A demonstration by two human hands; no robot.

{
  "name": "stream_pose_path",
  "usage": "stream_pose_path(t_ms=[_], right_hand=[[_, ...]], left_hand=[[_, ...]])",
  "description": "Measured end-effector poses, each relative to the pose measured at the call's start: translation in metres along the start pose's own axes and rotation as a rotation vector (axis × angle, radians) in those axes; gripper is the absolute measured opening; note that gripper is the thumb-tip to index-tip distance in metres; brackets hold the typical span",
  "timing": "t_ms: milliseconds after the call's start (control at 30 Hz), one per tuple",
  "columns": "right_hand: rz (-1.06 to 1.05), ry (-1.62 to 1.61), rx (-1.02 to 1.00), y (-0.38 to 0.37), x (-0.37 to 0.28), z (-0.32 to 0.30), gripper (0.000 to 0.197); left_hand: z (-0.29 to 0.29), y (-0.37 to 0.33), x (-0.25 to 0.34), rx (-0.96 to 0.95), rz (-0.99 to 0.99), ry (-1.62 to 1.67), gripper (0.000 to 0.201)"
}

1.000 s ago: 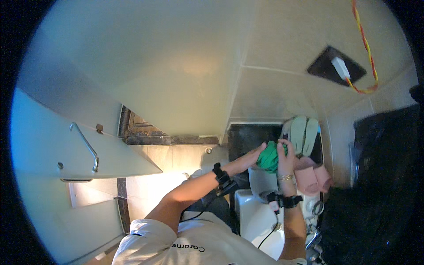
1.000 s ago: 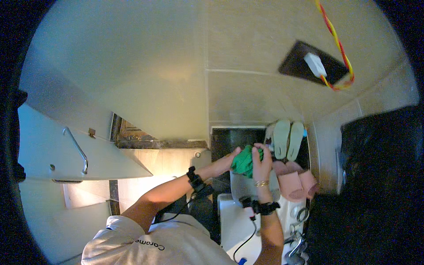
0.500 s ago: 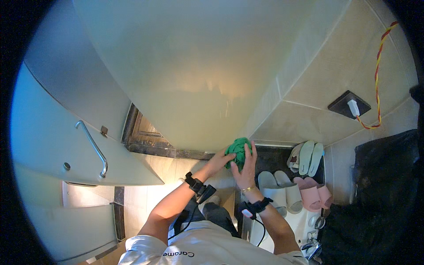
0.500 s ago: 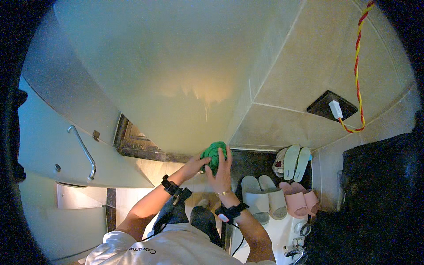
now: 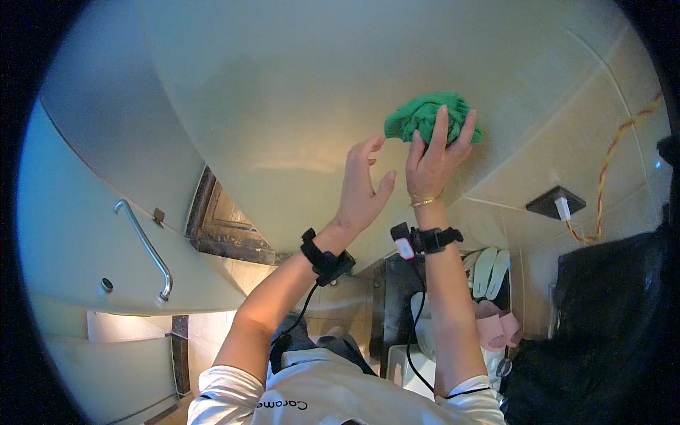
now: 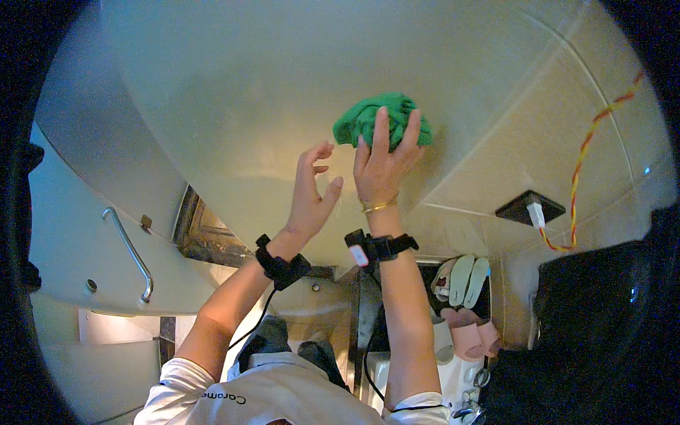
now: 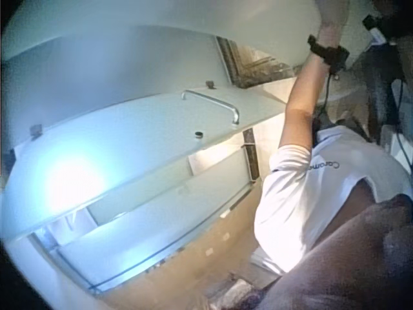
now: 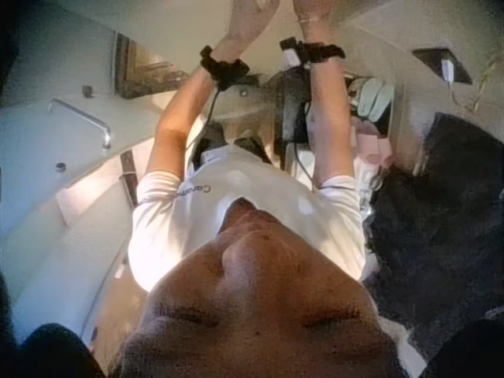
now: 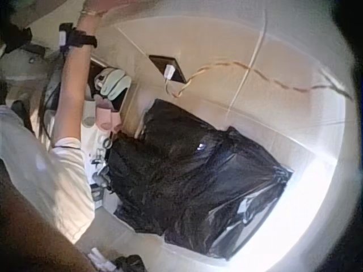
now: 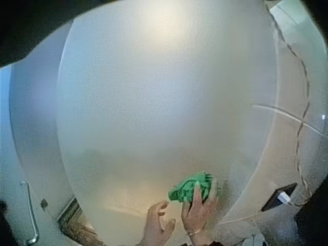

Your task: The person wipes the sink, toilet, and shower walls with a green cloth. They also move slippers on the floor to clean underneath them.

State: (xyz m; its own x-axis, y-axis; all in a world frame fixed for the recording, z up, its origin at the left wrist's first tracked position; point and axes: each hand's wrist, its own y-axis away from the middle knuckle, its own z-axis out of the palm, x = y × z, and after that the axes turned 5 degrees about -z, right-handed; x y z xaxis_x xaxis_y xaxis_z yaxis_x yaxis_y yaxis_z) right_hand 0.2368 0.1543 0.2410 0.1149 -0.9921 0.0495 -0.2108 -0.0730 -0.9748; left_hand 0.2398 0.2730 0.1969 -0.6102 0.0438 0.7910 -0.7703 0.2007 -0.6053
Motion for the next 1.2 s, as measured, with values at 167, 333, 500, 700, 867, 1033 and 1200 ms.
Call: stream_pose_path(t_ms=[167,333,500,700,867,1033,1200], right_hand=[[-0.18,0.017,-0.142,0.086,0.02,0.047,0.054],[-0.463,-0.015,-0.49,0.215,0.01,0.064,0.064],[-0.674,0.039,-0.655,0.222,0.0,0.071,0.067],[-0.418,-0.01,-0.197,0.105,-0.023,0.077,0.051],[-0.492,0.083,-0.22,0.171,-0.006,0.1,0.05],[-0.708,-0.262,-0.572,0.23,-0.02,0.112,0.051],[-0.889,-0.134,-0.802,0.196,-0.052,0.103,0.056]], left_hand=[[0.007,0.035,-0.046,-0.004,0.025,-0.213,0.054],[0.011,0.114,-0.126,0.001,-0.288,-0.238,0.058],[0.0,0.119,-0.119,0.005,-0.411,-0.292,0.069],[-0.006,0.048,-0.068,0.075,-0.032,-0.225,0.086],[0.0,0.056,-0.098,0.056,-0.036,-0.362,0.09],[-0.011,0.132,-0.169,0.047,-0.3,-0.451,0.092],[-0.032,0.124,-0.157,0.114,-0.345,-0.34,0.092]])
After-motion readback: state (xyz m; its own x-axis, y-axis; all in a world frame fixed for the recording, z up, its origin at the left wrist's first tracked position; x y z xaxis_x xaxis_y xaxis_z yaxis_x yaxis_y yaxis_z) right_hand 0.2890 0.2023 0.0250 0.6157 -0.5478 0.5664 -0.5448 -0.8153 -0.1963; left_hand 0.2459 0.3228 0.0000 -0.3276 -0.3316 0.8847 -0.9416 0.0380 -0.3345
